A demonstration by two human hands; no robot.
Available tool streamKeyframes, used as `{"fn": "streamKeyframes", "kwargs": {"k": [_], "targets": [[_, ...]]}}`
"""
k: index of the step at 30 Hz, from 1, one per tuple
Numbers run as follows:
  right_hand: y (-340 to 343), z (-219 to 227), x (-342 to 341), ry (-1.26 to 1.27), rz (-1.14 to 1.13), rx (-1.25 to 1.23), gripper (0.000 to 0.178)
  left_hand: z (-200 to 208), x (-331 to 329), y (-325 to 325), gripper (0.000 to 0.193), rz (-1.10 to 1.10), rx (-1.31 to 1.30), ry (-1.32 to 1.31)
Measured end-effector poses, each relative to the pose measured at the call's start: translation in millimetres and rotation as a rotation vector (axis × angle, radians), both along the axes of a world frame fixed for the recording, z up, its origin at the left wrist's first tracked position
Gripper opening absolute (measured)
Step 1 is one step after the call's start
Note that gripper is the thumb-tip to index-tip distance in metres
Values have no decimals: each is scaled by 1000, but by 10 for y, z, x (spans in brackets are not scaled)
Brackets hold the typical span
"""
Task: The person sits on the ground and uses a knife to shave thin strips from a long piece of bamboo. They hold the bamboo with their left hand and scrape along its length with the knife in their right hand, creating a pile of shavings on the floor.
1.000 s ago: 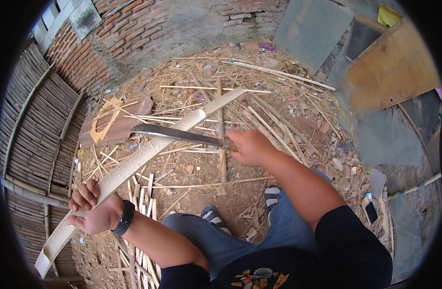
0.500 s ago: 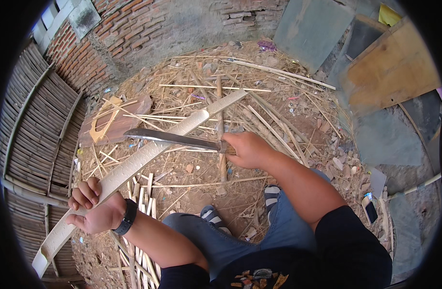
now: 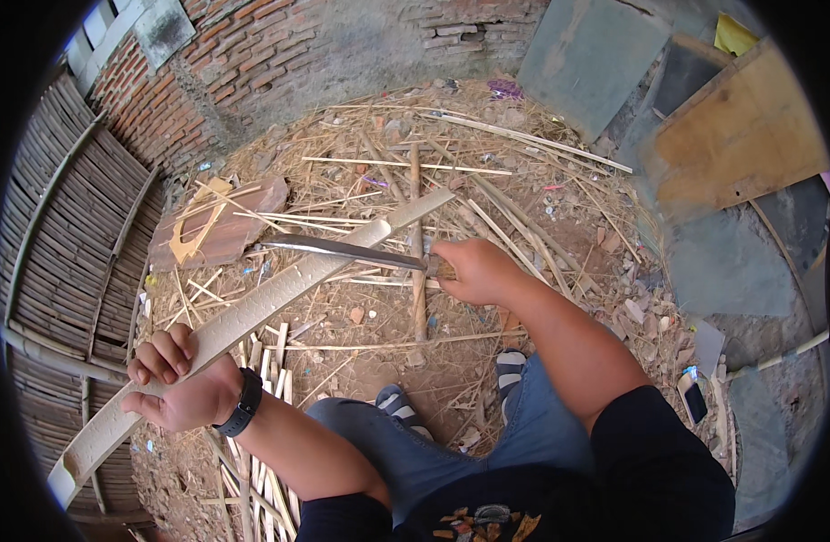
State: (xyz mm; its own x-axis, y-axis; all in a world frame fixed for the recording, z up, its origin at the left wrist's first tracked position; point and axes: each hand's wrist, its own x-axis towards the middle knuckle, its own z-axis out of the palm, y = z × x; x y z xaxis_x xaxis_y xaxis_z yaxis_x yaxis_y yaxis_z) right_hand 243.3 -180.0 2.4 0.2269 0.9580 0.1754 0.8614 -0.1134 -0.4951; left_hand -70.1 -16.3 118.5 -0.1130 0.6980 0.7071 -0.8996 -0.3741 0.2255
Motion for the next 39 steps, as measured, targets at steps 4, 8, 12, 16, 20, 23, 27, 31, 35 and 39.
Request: {"fn": "streamKeyframes", "kwargs": {"k": [4,8,12,16,20,23,27,31,35,39], "targets": [[32,-169,323,71,-226,-52,35,13,17,-15,51,-14,44,18],[5,-137,226,104,-244,-81,38,3,-6,2,51,-51,45,12],[-10,-57,19,121,-26,-41,39,-6,46,-2,50,-29,-8,20],[8,-140,218,132,-153,-66,38,-34,75,-20,50,-62,34,38],[-8,-143,118,111,-196,-48,34,-8,62,-23,50,-60,47,11],[8,-180,-50,102,-9,-1,33,-18,78,-7,50,-38,18,12],[40,-134,75,107,-65,-51,33,-51,117,-30,51,-22,14,39],[29,-161,137,102,-182,-65,33,-36,121,-23,51,-40,51,39],[18,-175,-51,104,-5,-17,34,-37,116,-5,51,-56,23,22],[28,-129,64,107,-74,-72,36,-62,135,-13,50,-32,2,60]]}}
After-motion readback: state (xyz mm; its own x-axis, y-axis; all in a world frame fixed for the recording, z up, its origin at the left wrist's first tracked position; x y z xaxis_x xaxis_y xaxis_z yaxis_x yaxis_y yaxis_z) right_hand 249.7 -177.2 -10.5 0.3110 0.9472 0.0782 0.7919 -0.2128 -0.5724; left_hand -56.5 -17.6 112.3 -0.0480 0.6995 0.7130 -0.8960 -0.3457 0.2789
